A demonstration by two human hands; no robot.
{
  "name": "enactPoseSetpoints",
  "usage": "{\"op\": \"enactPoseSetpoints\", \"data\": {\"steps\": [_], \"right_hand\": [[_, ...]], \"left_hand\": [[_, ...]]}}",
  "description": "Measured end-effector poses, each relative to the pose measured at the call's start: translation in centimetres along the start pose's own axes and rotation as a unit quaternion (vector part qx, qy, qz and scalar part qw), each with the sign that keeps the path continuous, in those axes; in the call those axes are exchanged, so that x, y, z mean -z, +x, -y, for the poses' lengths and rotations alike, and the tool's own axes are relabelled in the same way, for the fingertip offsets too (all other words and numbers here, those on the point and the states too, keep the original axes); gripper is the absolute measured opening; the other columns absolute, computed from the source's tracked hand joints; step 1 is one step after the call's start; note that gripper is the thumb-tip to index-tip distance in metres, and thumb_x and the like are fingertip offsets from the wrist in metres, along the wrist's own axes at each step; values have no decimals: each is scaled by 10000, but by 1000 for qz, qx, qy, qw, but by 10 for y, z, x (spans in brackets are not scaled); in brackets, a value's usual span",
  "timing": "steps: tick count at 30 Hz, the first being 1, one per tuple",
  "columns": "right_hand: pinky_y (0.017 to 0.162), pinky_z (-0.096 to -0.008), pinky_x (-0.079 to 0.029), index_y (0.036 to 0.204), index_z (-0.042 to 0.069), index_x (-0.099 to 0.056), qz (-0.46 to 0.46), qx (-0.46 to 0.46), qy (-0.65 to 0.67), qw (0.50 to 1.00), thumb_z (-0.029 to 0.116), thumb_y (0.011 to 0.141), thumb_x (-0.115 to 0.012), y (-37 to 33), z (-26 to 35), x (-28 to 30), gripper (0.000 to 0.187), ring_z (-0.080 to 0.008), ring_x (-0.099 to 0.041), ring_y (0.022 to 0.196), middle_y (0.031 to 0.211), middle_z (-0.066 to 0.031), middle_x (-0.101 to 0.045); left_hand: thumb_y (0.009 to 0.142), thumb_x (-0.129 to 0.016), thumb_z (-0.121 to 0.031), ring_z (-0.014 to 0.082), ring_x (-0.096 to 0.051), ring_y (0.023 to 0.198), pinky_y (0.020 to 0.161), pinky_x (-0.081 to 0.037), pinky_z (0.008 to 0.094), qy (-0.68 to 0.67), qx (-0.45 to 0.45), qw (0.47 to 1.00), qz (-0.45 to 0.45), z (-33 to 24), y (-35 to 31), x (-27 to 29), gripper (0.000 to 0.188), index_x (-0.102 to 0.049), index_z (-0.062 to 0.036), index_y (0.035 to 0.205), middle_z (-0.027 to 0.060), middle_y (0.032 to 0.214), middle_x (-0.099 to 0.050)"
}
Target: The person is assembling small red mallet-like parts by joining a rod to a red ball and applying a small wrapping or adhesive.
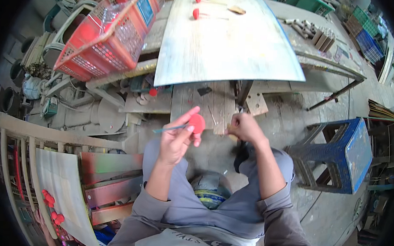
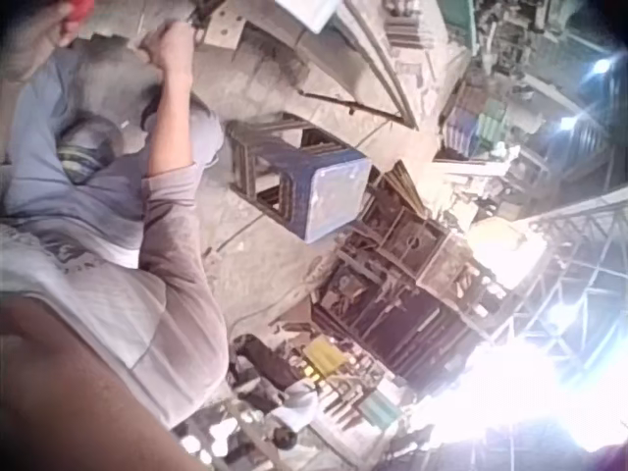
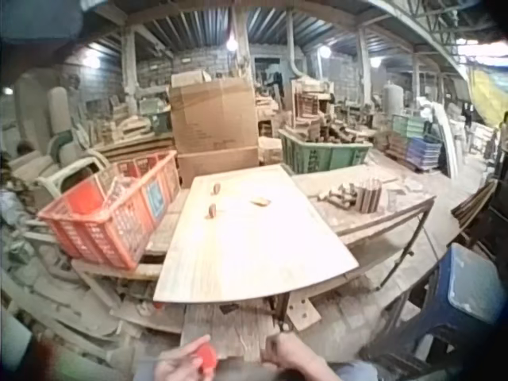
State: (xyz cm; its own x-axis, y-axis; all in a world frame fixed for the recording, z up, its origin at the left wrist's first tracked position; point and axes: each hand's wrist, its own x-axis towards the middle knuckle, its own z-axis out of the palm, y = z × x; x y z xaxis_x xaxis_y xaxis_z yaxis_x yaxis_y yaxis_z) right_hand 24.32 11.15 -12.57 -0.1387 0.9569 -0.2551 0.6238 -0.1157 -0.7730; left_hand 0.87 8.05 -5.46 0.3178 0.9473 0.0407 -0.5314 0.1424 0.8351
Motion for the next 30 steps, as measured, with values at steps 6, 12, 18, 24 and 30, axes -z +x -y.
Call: {"op": "enactPoseSetpoints", "data": {"steps": [6, 12, 18, 24, 30], "right_hand": [[477, -332, -481, 716, -6, -531, 176, -1, -51, 983, 162, 627, -831, 15, 1, 3, 355, -195, -615, 505, 609, -106, -585], [499, -345, -524, 732, -28, -560, 217, 7, -78, 973, 151, 634, -830, 51, -10, 9, 338, -238, -665, 575, 677, -135, -627], [506, -347, -526, 734, -31, -599, 212, 15, -89, 973, 166, 645, -815, 76, -25, 17, 306, -239, -677, 665, 731, -164, -642], [586, -364, -526, 749, -41, -620, 256, 3, -127, 958, 238, 630, -819, 97, -14, 16, 362, -254, -677, 659, 800, -197, -654], [745, -407, -511, 804, -18, -680, 221, 60, -176, 957, 380, 668, -743, 102, -19, 9, 426, -350, -648, 831, 852, -211, -656]], "left_hand": [[878, -564, 0, 111, -553, 660, 627, -479, 246, 193, -59, 979, 28, -74, 69, -19, 451, -458, 57, 1313, 83, 909, -619], [843, -666, -89, 78, -564, 645, 622, -477, 219, 373, -91, 923, 0, -95, 208, -12, 362, -593, 45, 1172, 47, 818, -635], [767, -740, -93, 119, -640, 577, 529, -502, 233, 407, -63, 898, -154, -65, 280, 0, 224, -654, 48, 920, 67, 732, -663], [771, -746, -173, 95, -604, 563, 536, -485, 232, 479, -56, 860, -168, -66, 283, 1, 323, -641, 38, 992, 73, 843, -666], [841, -670, -180, 27, -528, 599, 545, -410, 191, 506, -91, 857, -39, -157, 189, -11, 306, -625, 20, 1068, 5, 777, -619]]}}
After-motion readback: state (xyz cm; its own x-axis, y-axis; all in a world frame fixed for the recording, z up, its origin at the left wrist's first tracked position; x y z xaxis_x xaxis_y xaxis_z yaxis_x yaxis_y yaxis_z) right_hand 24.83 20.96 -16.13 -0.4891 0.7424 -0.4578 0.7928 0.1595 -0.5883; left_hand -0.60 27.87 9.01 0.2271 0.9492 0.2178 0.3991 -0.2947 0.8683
